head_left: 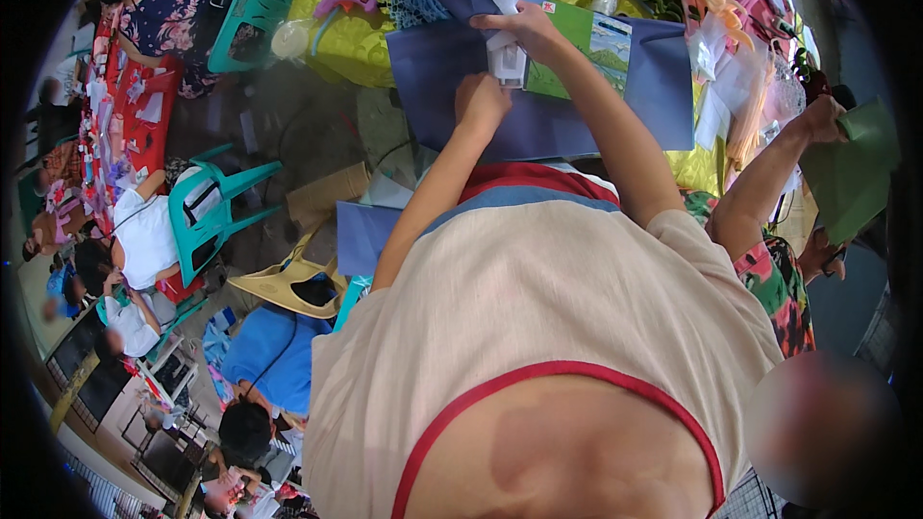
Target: The person assembles a floral arrangement by wrapping blue and white flowers in blue and white paper and using a stapler to secure the base of the wrapping.
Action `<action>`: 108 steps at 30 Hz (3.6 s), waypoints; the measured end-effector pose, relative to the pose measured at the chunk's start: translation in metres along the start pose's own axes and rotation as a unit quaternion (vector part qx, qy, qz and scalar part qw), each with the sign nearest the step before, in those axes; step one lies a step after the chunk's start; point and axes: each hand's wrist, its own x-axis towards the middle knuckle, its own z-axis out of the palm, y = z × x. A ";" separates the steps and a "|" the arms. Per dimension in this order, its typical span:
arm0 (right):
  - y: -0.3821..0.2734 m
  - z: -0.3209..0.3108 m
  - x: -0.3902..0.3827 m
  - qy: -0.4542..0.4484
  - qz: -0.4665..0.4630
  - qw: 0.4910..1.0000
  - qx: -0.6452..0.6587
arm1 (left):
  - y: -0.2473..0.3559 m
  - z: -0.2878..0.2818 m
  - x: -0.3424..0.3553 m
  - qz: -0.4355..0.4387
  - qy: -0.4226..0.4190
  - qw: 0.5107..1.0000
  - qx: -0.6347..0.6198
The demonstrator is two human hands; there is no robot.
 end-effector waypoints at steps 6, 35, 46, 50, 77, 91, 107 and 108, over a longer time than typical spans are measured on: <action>0.003 0.006 0.010 -0.018 -0.001 1.000 0.001 | -0.015 -0.003 -0.013 -0.039 -0.169 0.983 -0.055; -0.072 -0.035 -0.064 0.078 -0.204 0.927 -0.305 | -0.011 -0.078 -0.032 0.015 0.064 0.769 -0.636; -0.073 -0.005 -0.077 -0.021 -0.040 0.999 -0.003 | 0.031 -0.138 -0.051 0.062 0.071 0.763 -0.640; -0.050 -0.008 -0.067 -0.081 0.027 0.981 0.175 | 0.032 -0.147 -0.045 0.090 0.084 0.782 -0.610; -0.006 -0.036 -0.074 -0.262 0.203 0.933 0.138 | 0.026 -0.183 0.007 0.081 0.292 0.821 -0.483; -0.007 -0.025 -0.070 -0.233 0.193 0.945 0.127 | 0.007 -0.177 -0.014 -0.007 0.132 0.761 -0.635; -0.007 -0.024 -0.068 -0.229 0.184 0.947 0.126 | 0.009 -0.170 -0.017 -0.044 0.133 0.741 -0.656; -0.007 -0.024 -0.068 -0.229 0.184 0.947 0.127 | 0.009 -0.170 -0.018 -0.044 0.133 0.741 -0.656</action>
